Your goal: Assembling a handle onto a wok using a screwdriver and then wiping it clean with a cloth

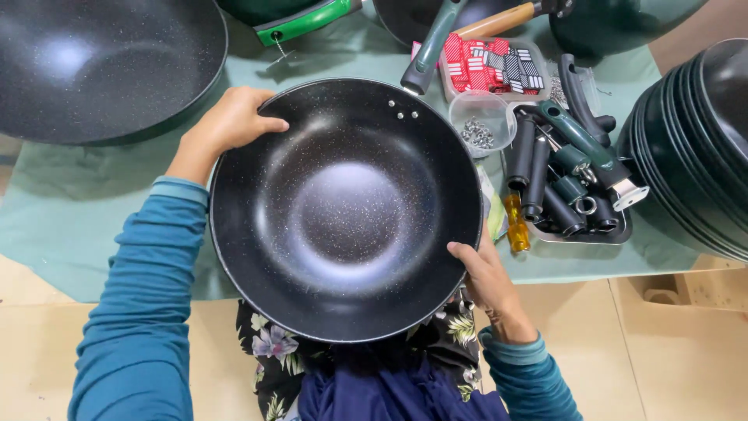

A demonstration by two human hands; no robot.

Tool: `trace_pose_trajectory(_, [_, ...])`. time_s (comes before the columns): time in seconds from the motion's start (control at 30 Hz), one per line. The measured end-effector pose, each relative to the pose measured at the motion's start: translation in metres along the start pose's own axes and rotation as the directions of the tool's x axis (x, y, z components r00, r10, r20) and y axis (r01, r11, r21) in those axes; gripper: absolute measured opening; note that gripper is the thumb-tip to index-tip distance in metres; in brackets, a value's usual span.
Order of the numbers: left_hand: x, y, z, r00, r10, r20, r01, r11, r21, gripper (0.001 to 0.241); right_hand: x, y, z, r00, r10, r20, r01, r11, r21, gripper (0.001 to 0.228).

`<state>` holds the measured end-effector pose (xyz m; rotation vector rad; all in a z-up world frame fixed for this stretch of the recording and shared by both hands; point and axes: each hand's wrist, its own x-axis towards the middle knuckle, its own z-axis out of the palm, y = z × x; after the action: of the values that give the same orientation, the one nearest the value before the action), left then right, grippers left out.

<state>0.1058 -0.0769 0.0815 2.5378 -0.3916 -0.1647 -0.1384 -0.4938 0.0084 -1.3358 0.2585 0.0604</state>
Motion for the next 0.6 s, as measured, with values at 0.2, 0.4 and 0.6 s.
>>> trace_pose_trajectory(0.2, [0.018, 0.035, -0.012, 0.999, 0.017, 0.035, -0.021, 0.994, 0.111, 0.049, -0.009, -0.03, 0.037, 0.996, 0.063, -0.068, -0.062, 0.998, 0.009, 0.055])
trace_pose_trajectory(0.4, [-0.016, 0.058, -0.02, 0.998, -0.061, -0.015, 0.063, 0.978, 0.201, 0.058, -0.012, -0.05, 0.072, 0.992, 0.084, -0.093, -0.076, 0.993, 0.09, 0.065])
trace_pose_trajectory(0.6, [-0.098, 0.062, -0.014, 0.97, 0.003, -0.243, 0.002, 1.0, 0.019, 0.066, -0.007, -0.045, 0.094, 0.997, 0.017, -0.076, -0.005, 0.987, 0.162, 0.048])
